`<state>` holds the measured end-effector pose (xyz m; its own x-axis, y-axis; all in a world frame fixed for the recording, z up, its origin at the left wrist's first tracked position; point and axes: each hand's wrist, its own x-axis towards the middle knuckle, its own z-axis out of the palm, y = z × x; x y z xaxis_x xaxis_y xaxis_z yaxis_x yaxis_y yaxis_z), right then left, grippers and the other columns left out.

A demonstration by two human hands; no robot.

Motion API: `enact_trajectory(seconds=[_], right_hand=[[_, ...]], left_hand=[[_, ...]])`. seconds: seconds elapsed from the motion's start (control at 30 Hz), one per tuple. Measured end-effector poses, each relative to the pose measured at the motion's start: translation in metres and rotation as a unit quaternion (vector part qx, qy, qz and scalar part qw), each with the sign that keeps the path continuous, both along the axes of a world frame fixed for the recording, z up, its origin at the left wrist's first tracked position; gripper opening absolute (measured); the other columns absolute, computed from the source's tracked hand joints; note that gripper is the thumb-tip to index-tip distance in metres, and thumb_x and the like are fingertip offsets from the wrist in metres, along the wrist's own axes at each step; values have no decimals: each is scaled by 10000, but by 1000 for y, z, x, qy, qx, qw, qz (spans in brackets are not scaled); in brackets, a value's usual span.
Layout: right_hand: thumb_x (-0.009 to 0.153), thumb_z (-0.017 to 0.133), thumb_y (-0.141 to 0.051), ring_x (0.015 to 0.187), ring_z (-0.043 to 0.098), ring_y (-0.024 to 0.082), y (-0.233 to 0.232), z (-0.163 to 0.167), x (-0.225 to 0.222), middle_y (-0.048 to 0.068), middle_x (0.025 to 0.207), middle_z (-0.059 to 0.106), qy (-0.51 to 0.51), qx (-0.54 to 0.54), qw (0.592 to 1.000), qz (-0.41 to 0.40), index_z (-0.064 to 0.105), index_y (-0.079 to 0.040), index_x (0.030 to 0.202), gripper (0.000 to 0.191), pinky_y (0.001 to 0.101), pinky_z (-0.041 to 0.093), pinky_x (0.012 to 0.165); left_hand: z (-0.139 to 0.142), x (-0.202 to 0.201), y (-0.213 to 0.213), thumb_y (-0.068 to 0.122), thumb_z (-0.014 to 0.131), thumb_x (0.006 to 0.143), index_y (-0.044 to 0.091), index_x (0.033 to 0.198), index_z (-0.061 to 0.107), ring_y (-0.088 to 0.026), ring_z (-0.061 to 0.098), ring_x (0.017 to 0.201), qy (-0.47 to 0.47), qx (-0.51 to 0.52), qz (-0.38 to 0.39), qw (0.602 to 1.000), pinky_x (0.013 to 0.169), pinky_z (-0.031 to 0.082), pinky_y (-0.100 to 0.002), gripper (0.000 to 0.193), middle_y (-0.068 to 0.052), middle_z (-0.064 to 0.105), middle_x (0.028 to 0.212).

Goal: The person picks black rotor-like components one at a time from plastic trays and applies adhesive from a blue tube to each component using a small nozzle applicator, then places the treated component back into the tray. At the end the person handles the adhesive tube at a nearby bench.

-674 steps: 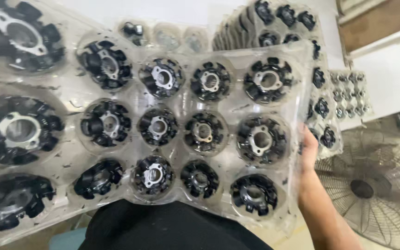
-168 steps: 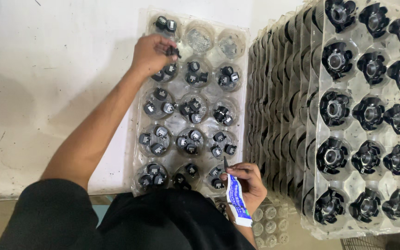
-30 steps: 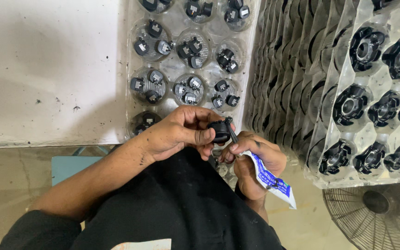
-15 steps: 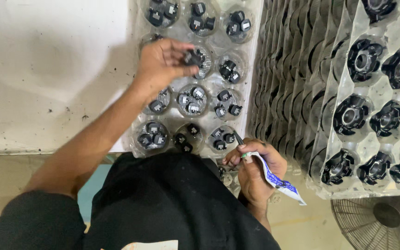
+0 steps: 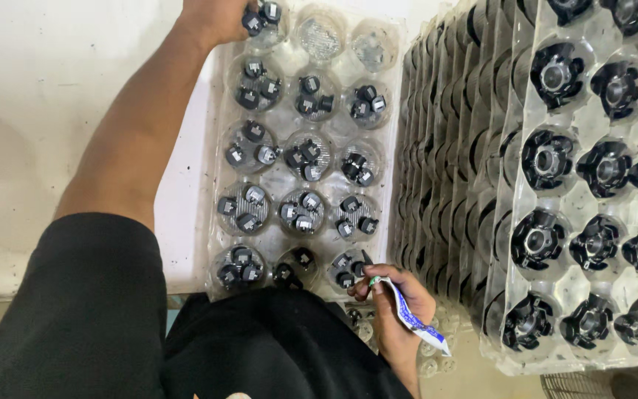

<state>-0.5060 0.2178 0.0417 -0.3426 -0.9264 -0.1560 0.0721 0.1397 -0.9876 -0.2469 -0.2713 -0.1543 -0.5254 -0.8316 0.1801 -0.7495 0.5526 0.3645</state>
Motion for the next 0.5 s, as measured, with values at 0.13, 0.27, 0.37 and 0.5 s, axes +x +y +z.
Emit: enact_trajectory(seconds=[0.13,0.27,0.37,0.5], right_hand=[[942,589,98,796,682,178,-10,-1,-2,142,884,705,32,24,999,-5,695,92,1099,190,309,564,758],[941,583,102,785,695,173,-20,-4,-3,141,863,715,39,32,999,10,701,83,1101,199,298,565,747],[946,580,111,784,683,166,-27,-7,-3,142,872,714,34,45,998,9,707,85,1104,204,301,570,753],[957,574,107,796,680,162,-33,-9,-5,147,889,720,23,41,999,22,705,86,1108,202,303,564,750]], left_hand=[[9,-16,-10,156,893,663,212,1117,787,-281,716,885,-70,43,3,997,751,572,-444,469,-75,757,972],[14,-29,-11,86,835,709,296,1020,838,-285,722,881,-121,53,-5,991,790,577,-420,375,-61,770,932],[16,-30,-13,92,865,655,266,1008,825,-288,719,868,-124,36,-28,991,784,571,-416,395,-52,764,919],[20,-22,-18,46,835,688,237,1101,804,-248,733,926,-54,39,6,998,797,577,-404,456,-24,767,976]])
